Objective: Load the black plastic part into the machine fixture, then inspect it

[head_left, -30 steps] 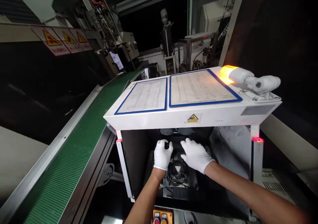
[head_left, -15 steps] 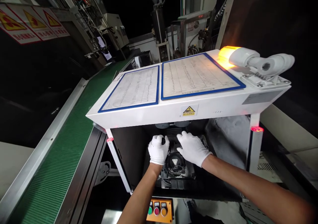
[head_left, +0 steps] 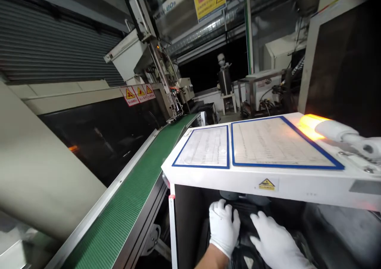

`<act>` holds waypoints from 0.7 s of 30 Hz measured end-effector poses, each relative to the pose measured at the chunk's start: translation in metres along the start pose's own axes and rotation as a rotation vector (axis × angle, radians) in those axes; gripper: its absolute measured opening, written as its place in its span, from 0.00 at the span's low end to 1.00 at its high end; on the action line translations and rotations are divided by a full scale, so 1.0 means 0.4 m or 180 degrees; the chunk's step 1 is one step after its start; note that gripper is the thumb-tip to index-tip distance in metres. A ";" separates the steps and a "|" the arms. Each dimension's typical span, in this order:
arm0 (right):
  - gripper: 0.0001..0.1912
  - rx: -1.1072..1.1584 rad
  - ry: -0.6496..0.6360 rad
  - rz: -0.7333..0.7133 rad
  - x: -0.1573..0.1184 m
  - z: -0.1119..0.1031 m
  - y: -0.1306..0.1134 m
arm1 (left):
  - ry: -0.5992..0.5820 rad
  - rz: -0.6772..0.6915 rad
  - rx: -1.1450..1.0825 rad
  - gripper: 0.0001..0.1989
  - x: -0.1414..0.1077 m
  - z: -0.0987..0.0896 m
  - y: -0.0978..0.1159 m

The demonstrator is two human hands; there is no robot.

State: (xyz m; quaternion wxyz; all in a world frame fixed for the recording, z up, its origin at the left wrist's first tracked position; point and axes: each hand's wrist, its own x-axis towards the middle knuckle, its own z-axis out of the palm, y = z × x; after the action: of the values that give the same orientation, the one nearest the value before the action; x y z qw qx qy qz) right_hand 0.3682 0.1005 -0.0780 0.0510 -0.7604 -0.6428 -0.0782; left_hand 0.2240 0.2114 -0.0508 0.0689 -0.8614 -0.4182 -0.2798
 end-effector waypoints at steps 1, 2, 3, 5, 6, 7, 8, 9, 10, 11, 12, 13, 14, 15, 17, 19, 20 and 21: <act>0.22 -0.0019 0.0051 -0.0024 -0.002 0.012 0.003 | -0.0065 0.0150 0.0012 0.05 0.004 0.002 0.005; 0.22 -0.0036 0.0098 -0.0050 -0.005 0.020 0.006 | -0.0153 0.0267 0.0040 0.07 0.005 0.007 0.009; 0.23 -0.0044 0.0146 -0.0077 -0.008 0.022 0.009 | -0.0254 0.0336 0.0084 0.09 0.006 0.013 0.013; 0.23 -0.0002 0.0192 -0.0130 -0.012 0.015 0.010 | -0.0465 0.0337 0.0189 0.10 0.005 0.030 0.018; 0.23 0.0045 0.0158 -0.0131 -0.011 0.005 0.009 | -0.0571 0.0315 0.0223 0.09 0.004 0.037 0.019; 0.23 0.0097 0.0080 -0.0111 -0.008 -0.008 0.006 | -0.0677 0.0303 0.0232 0.09 0.004 0.044 0.019; 0.23 0.0135 -0.0036 -0.0071 -0.004 -0.025 0.003 | -0.0780 0.0297 0.0226 0.09 0.004 0.048 0.018; 0.23 0.0157 -0.0189 -0.0009 0.003 -0.044 -0.001 | -0.0875 0.0294 0.0212 0.10 0.006 0.049 0.017; 0.22 0.0185 -0.0375 0.0069 0.010 -0.065 -0.005 | -0.0962 0.0284 0.0195 0.11 0.008 0.047 0.017; 0.21 0.0229 -0.0568 0.0138 0.019 -0.088 -0.010 | -0.1040 0.0265 0.0180 0.12 0.012 0.042 0.017; 0.20 0.0288 -0.0744 0.0189 0.029 -0.110 -0.015 | -0.1110 0.0246 0.0162 0.13 0.015 0.034 0.017; 0.19 0.0355 -0.0895 0.0220 0.038 -0.131 -0.019 | -0.1174 0.0226 0.0143 0.14 0.019 0.024 0.018; 0.18 0.0414 -0.0997 0.0234 0.046 -0.150 -0.023 | -0.1231 0.0205 0.0123 0.14 0.022 0.014 0.019; 0.17 0.0445 -0.1048 0.0243 0.053 -0.165 -0.026 | -0.1282 0.0186 0.0104 0.13 0.025 0.004 0.020; 0.16 0.0376 -0.1033 0.0312 0.062 -0.183 -0.033 | -0.1365 0.0159 0.0072 0.11 0.030 -0.010 0.022; 0.11 0.0243 -0.0992 0.0467 0.067 -0.186 -0.041 | -0.1422 0.0146 0.0065 0.11 0.032 -0.012 0.021; 0.09 0.0175 -0.0967 0.0540 0.067 -0.183 -0.045 | -0.1448 0.0153 0.0066 0.12 0.032 -0.008 0.020; 0.11 0.0110 -0.0940 0.0598 0.068 -0.178 -0.049 | -0.1475 0.0173 0.0065 0.14 0.033 -0.002 0.018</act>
State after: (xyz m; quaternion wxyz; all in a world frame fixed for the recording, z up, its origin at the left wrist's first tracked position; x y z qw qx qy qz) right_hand 0.3494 0.1174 -0.0036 -0.0238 -0.8193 -0.5706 0.0506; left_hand 0.2355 0.2157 -0.0422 -0.0128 -0.9128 -0.4024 -0.0684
